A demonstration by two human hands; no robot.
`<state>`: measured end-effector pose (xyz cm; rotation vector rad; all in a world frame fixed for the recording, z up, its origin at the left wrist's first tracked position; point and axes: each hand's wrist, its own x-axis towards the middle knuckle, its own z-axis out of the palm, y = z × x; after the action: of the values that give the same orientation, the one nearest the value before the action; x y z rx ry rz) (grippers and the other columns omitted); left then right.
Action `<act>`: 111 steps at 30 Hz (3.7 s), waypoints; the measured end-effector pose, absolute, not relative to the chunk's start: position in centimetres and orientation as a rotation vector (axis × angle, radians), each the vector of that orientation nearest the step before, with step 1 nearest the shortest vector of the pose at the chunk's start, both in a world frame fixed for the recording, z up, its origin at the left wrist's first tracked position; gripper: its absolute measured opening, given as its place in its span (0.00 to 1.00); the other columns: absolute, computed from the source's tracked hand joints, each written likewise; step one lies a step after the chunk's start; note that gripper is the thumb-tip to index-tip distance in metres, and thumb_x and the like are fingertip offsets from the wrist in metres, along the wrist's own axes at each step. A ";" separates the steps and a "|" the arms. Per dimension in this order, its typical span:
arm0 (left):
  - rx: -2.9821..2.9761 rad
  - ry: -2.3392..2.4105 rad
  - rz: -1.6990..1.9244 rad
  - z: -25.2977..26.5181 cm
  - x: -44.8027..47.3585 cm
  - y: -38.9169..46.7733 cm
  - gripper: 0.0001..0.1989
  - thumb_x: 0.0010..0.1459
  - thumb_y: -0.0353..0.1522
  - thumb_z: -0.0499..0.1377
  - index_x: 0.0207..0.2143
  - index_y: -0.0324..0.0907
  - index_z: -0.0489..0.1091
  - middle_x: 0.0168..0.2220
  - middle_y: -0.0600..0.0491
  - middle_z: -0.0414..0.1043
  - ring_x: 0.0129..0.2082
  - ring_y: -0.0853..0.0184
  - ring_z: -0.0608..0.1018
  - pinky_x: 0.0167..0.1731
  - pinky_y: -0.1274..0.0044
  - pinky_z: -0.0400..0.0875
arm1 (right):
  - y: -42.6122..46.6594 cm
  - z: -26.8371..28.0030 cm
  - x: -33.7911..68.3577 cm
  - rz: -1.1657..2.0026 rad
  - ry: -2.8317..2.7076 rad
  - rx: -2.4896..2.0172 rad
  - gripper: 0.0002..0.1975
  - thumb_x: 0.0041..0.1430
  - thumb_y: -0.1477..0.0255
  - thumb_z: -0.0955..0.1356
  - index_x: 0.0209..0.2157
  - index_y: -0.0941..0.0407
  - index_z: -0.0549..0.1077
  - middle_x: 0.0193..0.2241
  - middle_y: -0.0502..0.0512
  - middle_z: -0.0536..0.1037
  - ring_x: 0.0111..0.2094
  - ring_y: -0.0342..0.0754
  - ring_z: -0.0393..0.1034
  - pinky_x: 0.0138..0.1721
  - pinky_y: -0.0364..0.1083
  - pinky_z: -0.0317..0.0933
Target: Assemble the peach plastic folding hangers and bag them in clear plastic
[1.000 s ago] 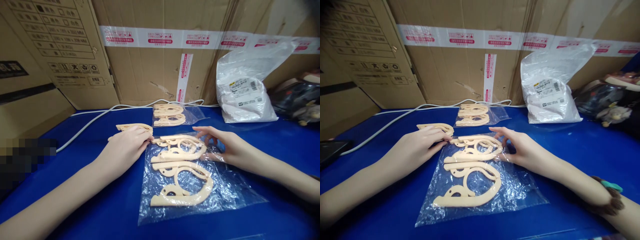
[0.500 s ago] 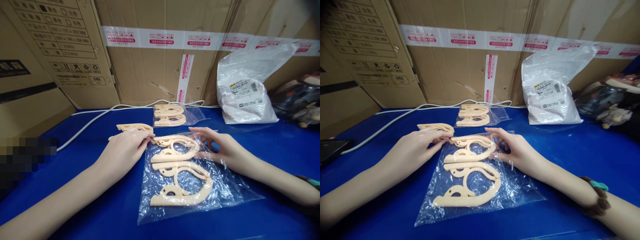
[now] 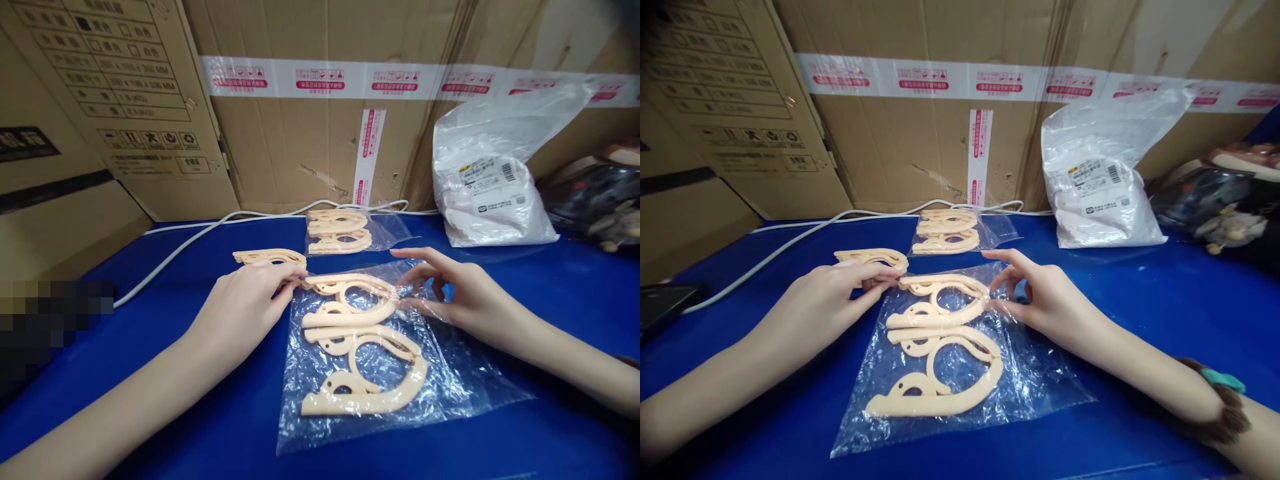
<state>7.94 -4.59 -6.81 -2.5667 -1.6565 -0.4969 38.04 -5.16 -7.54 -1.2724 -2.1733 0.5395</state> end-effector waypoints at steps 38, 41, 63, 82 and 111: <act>-2.683 -1.298 -0.378 -6.7 7.8 -4.2 0.19 0.63 0.26 0.47 0.44 0.50 0.75 0.50 0.53 0.71 0.45 0.60 0.73 0.32 0.72 0.69 | -5.0 -8.2 37.4 0.549 -2.173 -1.275 0.18 0.62 0.64 0.65 0.53 0.51 0.67 0.40 0.55 0.82 0.34 0.49 0.76 0.29 0.46 0.65; -2.693 -1.284 -0.361 -6.5 7.7 -4.1 0.19 0.64 0.27 0.46 0.46 0.50 0.74 0.50 0.52 0.70 0.45 0.59 0.73 0.33 0.71 0.70 | -5.0 -8.1 37.5 0.543 -2.183 -1.272 0.19 0.61 0.64 0.66 0.53 0.51 0.67 0.40 0.55 0.82 0.34 0.49 0.75 0.28 0.46 0.65; -2.529 -1.820 -0.070 -3.8 0.9 0.2 0.41 0.48 0.59 0.56 0.54 0.39 0.69 0.49 0.46 0.75 0.47 0.49 0.77 0.45 0.67 0.73 | -4.2 -5.8 40.7 0.366 -2.174 -1.361 0.19 0.61 0.56 0.66 0.48 0.51 0.73 0.32 0.52 0.81 0.30 0.51 0.73 0.30 0.50 0.62; -2.684 -1.078 -0.645 -4.0 9.2 -7.4 0.31 0.58 0.43 0.60 0.61 0.42 0.58 0.56 0.46 0.66 0.52 0.54 0.71 0.48 0.65 0.70 | -8.8 -5.0 37.1 -0.102 -2.400 -0.863 0.29 0.59 0.60 0.70 0.59 0.53 0.62 0.58 0.62 0.66 0.58 0.56 0.63 0.54 0.53 0.63; -3.153 -1.340 0.022 -5.1 8.6 -8.4 0.53 0.54 0.54 0.59 0.70 0.40 0.36 0.69 0.42 0.38 0.67 0.48 0.51 0.60 0.58 0.61 | -6.3 -4.5 47.4 0.305 -2.393 -1.379 0.28 0.49 0.66 0.73 0.52 0.48 0.66 0.46 0.59 0.77 0.46 0.58 0.75 0.33 0.40 0.73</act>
<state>8.64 -8.37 -5.10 -3.1532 -1.3400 0.0219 47.42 -6.35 -4.52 -1.3787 -2.3926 0.3050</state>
